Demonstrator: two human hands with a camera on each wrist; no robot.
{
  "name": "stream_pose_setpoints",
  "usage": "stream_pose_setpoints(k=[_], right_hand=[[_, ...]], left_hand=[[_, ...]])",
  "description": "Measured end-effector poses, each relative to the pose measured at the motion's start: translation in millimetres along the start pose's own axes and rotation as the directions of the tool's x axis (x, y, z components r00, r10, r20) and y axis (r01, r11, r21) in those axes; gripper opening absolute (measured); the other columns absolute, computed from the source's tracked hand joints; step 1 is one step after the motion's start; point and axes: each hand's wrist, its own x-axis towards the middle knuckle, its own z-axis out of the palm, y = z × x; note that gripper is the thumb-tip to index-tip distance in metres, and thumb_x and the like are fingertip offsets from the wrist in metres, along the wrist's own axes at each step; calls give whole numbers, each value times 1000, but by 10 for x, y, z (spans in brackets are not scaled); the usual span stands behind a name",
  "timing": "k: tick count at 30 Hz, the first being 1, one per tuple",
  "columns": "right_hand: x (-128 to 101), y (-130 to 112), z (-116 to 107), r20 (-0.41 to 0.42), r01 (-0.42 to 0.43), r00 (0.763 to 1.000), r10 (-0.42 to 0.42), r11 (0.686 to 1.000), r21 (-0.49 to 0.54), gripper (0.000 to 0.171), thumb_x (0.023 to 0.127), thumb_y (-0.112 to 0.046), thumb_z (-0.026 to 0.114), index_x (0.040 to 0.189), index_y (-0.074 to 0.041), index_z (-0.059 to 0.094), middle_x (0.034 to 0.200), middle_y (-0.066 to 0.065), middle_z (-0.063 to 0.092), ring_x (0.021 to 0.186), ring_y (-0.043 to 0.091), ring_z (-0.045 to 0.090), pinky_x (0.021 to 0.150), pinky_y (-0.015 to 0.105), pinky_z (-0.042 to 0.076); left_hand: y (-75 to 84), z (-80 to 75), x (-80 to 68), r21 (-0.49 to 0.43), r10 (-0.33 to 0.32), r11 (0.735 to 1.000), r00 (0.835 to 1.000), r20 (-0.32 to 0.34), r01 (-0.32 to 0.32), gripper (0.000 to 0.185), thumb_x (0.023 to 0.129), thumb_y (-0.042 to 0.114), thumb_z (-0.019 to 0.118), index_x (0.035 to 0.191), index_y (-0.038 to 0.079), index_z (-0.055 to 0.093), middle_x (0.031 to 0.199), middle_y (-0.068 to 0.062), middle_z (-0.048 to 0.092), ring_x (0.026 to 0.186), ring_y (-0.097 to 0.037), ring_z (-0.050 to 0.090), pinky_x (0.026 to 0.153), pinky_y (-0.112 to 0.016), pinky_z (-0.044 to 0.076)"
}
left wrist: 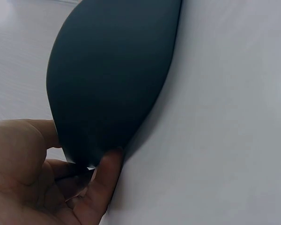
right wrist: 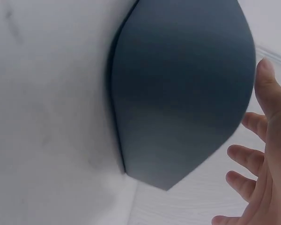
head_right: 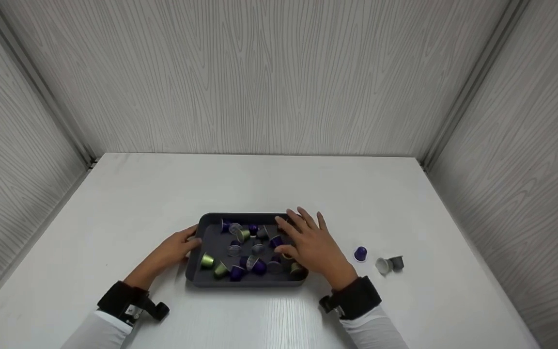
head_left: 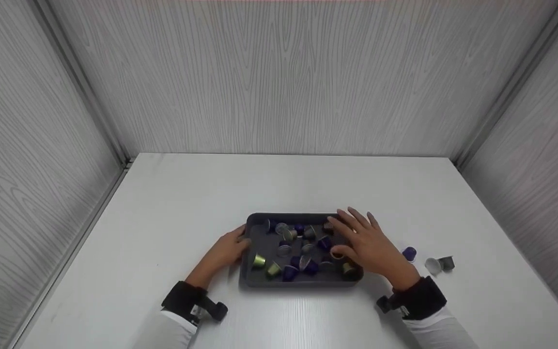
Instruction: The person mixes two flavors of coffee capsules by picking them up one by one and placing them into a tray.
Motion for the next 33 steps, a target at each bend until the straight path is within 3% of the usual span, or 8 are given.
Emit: stream_pose_setpoints(k=[5, 16, 19, 22, 26, 33], right_hand=[[-31, 76, -25, -2, -42, 999, 42, 999, -5, 68, 97, -53, 48, 155, -23, 31, 159, 8, 28, 146, 32, 18, 110, 63, 15], [-187, 333, -154, -18, -155, 988, 155, 988, -12, 69, 96, -49, 54, 155, -20, 32, 157, 13, 29, 144, 37, 20, 106, 70, 15], [-233, 431, -196, 22, -217, 976, 217, 976, -10, 70, 97, -52, 52, 156, -20, 30, 157, 16, 28, 144, 41, 18, 104, 72, 13], [-300, 532, -253, 102, -305, 947, 304, 952, -8, 75, 96, -57, 47, 157, -19, 25, 158, 19, 24, 143, 46, 15, 102, 75, 12], [-390, 648, -356, 211, -421, 888, 408, 907, 16, 83, 94, -63, 46, 157, -15, 21, 157, 25, 20, 141, 51, 12, 99, 78, 11], [-518, 838, -472, 363, -515, 818, 446, 850, 115, 91, 91, -57, 58, 156, -6, 19, 153, 34, 21, 136, 55, 19, 100, 74, 20]], left_hand=[[-7, 8, 3, 25, -10, 1000, 1000, -5, 11, 56, 99, 23, 48, 151, 8, 37, 142, -18, 51, 109, -28, 57, 94, -46, 44], [-11, 11, -12, 47, 45, 998, 999, -16, -44, 54, 99, 20, 48, 150, 6, 40, 139, -20, 52, 111, -29, 55, 99, -47, 41], [-4, 6, -9, 46, 39, 998, 999, -12, -39, 54, 99, 21, 49, 150, 6, 39, 141, -20, 51, 118, -30, 53, 102, -47, 39], [0, 6, -5, 46, 36, 998, 999, -6, -36, 55, 99, 22, 49, 150, 6, 38, 142, -20, 50, 125, -31, 50, 104, -48, 37], [0, 6, 5, 41, 33, 999, 999, -5, -33, 54, 99, 21, 49, 150, 6, 38, 142, -20, 49, 127, -32, 49, 106, -48, 36], [11, 12, 15, 18, -13, 1000, 1000, 8, 13, 55, 99, 21, 47, 151, 5, 36, 143, -20, 49, 119, -30, 53, 100, -47, 40]])
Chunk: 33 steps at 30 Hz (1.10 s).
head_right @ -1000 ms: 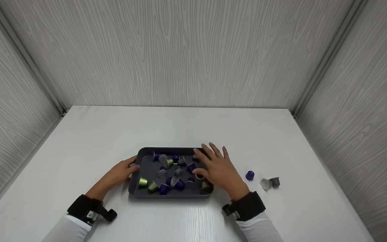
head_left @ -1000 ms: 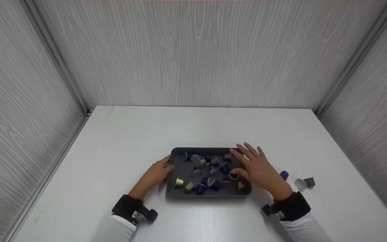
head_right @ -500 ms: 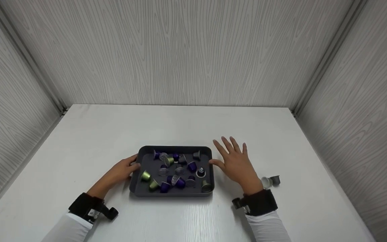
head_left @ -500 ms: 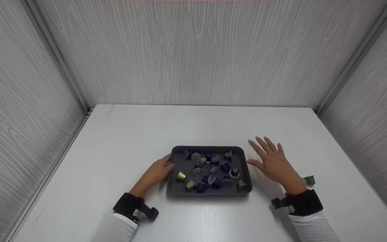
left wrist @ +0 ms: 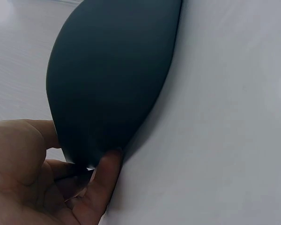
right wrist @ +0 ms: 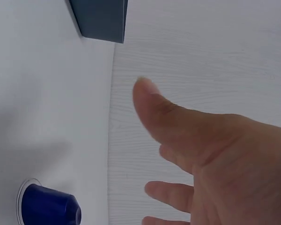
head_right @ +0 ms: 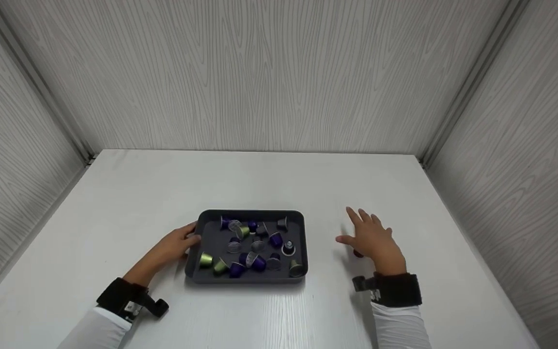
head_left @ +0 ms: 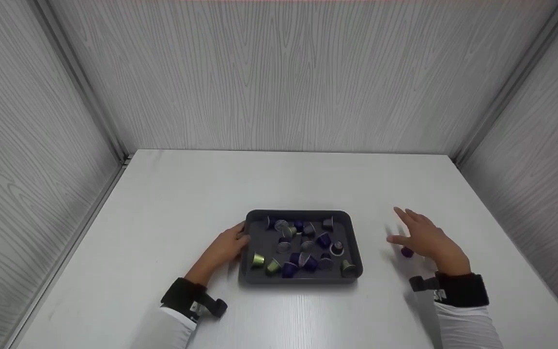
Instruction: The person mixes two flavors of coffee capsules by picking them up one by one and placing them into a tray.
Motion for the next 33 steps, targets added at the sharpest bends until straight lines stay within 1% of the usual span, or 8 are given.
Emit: stream_pose_setpoints(k=[2, 7, 13, 17, 21, 23, 27, 33], right_hand=[[-7, 55, -15, 46, -9, 999, 7, 999, 43, 93, 90, -55, 62, 155, -4, 20, 151, 35, 22, 135, 55, 23, 101, 71, 24], [-18, 148, -23, 128, -60, 991, 48, 994, 91, 91, 87, -45, 70, 154, -3, 25, 148, 35, 30, 134, 52, 29, 103, 64, 29], [-63, 191, -20, 183, -138, 977, 111, 981, 139, 78, 85, -28, 74, 147, 1, 38, 135, 32, 48, 120, 45, 50, 92, 57, 43], [-51, 207, -20, 182, -133, 977, 111, 985, 114, 61, 83, -21, 73, 134, 5, 50, 120, 28, 59, 103, 37, 59, 82, 51, 48], [-8, 220, -11, 171, -117, 980, 102, 990, 81, 44, 85, -15, 71, 121, 8, 58, 106, 22, 64, 87, 29, 63, 74, 45, 50], [6, 228, -6, 166, -120, 980, 108, 991, 66, 39, 86, -14, 70, 117, 7, 61, 102, 19, 66, 83, 26, 62, 72, 44, 50], [22, 235, 8, 149, -136, 980, 129, 990, 36, 32, 85, -13, 69, 110, 6, 64, 95, 14, 66, 79, 24, 61, 70, 42, 49], [32, 251, 18, 123, -128, 985, 124, 992, 21, 20, 80, -6, 69, 97, 5, 69, 84, 10, 65, 74, 24, 57, 65, 40, 48]], left_hand=[[4, 1, 0, -4, -16, 1000, 1000, 2, 16, 56, 99, 21, 47, 151, 4, 35, 144, -20, 48, 115, -29, 54, 98, -46, 41], [-1, 4, -3, 11, -4, 1000, 1000, -9, 4, 56, 99, 21, 47, 151, 4, 36, 144, -20, 47, 120, -29, 52, 104, -47, 37], [-11, 1, -17, -5, 40, 999, 999, -22, -40, 55, 98, 19, 49, 150, 5, 38, 141, -20, 50, 111, -29, 55, 98, -47, 41], [-9, -2, -16, -16, 31, 999, 999, -23, -31, 54, 99, 19, 49, 150, 5, 39, 141, -19, 50, 111, -28, 55, 96, -46, 43], [-7, -5, -6, -16, 17, 1000, 1000, -16, -18, 55, 99, 20, 49, 150, 5, 38, 142, -19, 50, 111, -28, 55, 96, -45, 43], [-9, -4, 1, -13, 14, 1000, 1000, -14, -15, 55, 99, 21, 49, 151, 6, 38, 142, -18, 50, 110, -27, 55, 96, -46, 43], [-16, -3, 9, -18, 11, 1000, 1000, -9, -11, 55, 99, 21, 49, 151, 6, 38, 143, -18, 50, 115, -27, 54, 100, -47, 40], [-21, 1, -1, -38, -18, 999, 1000, 3, 18, 55, 100, 22, 49, 151, 8, 37, 142, -18, 51, 111, -28, 56, 94, -46, 44]])
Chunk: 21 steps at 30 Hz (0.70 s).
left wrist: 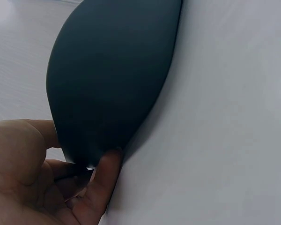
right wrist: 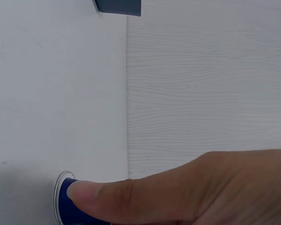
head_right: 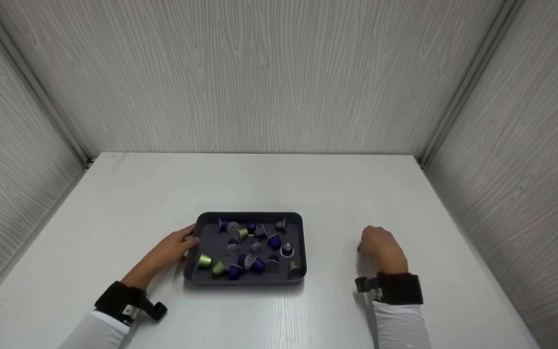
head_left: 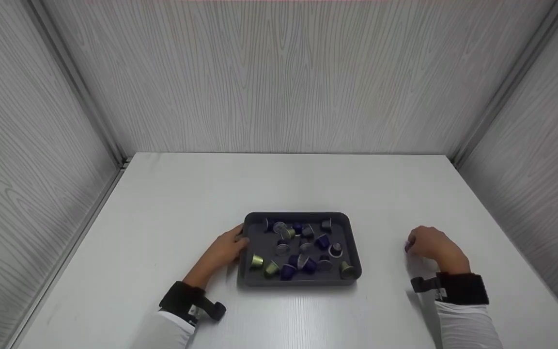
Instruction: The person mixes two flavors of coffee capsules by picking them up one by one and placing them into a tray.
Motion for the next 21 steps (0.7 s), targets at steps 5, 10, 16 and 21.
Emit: stream_pose_setpoints(k=[5, 10, 16, 21], right_hand=[[-3, 1, -4, -13, -26, 1000, 26, 1000, -3, 21, 85, -10, 68, 97, 6, 70, 83, 11, 66, 73, 25, 57, 65, 41, 48], [-5, -6, 3, -46, -1, 999, 0, 1000, -10, 23, 92, -15, 63, 99, 7, 64, 85, 12, 63, 74, 25, 57, 65, 42, 47], [-5, -40, 9, -87, 22, 996, -21, 1000, 20, 17, 91, -14, 59, 100, 1, 59, 84, 9, 59, 71, 24, 53, 61, 38, 44], [28, -85, 32, -130, 69, 989, -65, 997, 30, 19, 89, -10, 58, 103, 2, 60, 86, 10, 59, 74, 26, 53, 64, 40, 44]], left_hand=[[0, -3, 3, 11, 7, 1000, 1000, -10, -7, 55, 100, 21, 50, 151, 7, 38, 142, -19, 50, 116, -29, 54, 100, -47, 40], [-2, -5, 2, 5, 13, 1000, 1000, -11, -13, 54, 100, 21, 50, 151, 8, 38, 143, -19, 49, 117, -29, 53, 99, -48, 40], [-1, -4, -3, 8, 14, 1000, 1000, -20, -14, 56, 99, 22, 50, 151, 5, 38, 143, -21, 48, 123, -31, 50, 103, -48, 38], [6, -3, -9, 17, 12, 1000, 1000, -25, -12, 57, 99, 23, 50, 150, 3, 37, 143, -22, 48, 126, -34, 49, 105, -49, 36]])
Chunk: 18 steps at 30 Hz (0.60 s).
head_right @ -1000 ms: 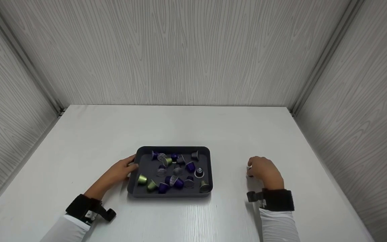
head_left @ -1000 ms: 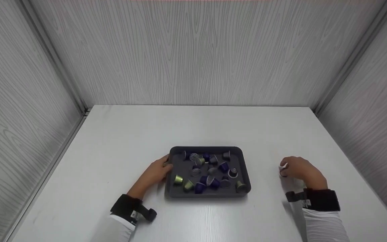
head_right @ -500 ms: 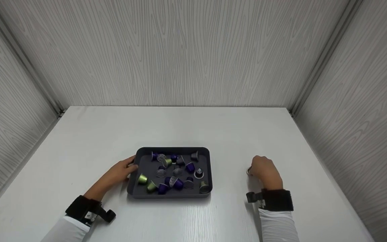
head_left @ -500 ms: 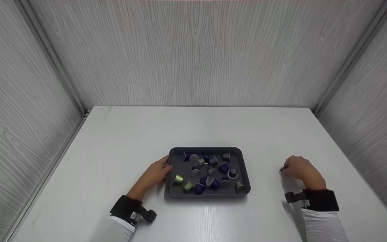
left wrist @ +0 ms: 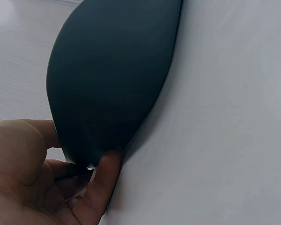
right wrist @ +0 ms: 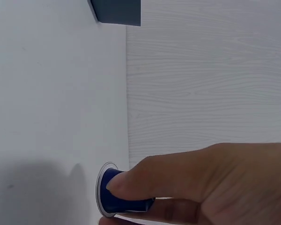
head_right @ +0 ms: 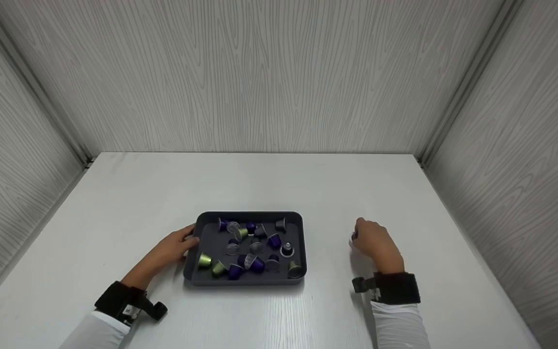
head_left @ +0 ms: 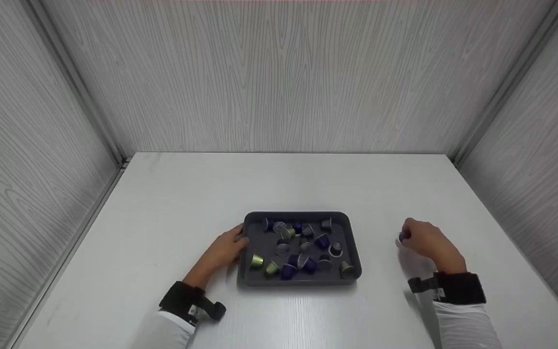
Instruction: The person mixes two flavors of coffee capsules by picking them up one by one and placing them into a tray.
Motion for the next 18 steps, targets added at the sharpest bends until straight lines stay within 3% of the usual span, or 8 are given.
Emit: stream_pose_setpoints(k=[2, 8, 18], right_hand=[[18, -19, 15, -25, 24, 999, -24, 1000, -7, 21, 88, -10, 61, 105, 4, 62, 91, 13, 63, 80, 29, 56, 69, 44, 46], [34, -146, 52, -111, 74, 991, -77, 997, -26, 29, 89, -9, 67, 114, 7, 65, 110, 25, 66, 101, 42, 61, 85, 54, 47], [92, -625, 87, -257, 227, 937, -238, 971, -69, 29, 87, -9, 73, 112, 5, 70, 101, 18, 71, 93, 35, 66, 81, 50, 51]], left_hand=[[4, -2, -5, -3, 1, 1000, 1000, 6, -1, 56, 99, 22, 49, 150, 4, 37, 142, -21, 49, 124, -33, 50, 102, -48, 39], [4, 9, 4, -41, -11, 999, 999, 37, 13, 54, 100, 21, 48, 151, 7, 37, 140, -17, 52, 102, -26, 60, 78, -41, 52], [-4, -1, 10, 5, 22, 1000, 1000, 1, -22, 53, 99, 19, 49, 150, 8, 40, 136, -16, 56, 99, -26, 60, 79, -40, 49]])
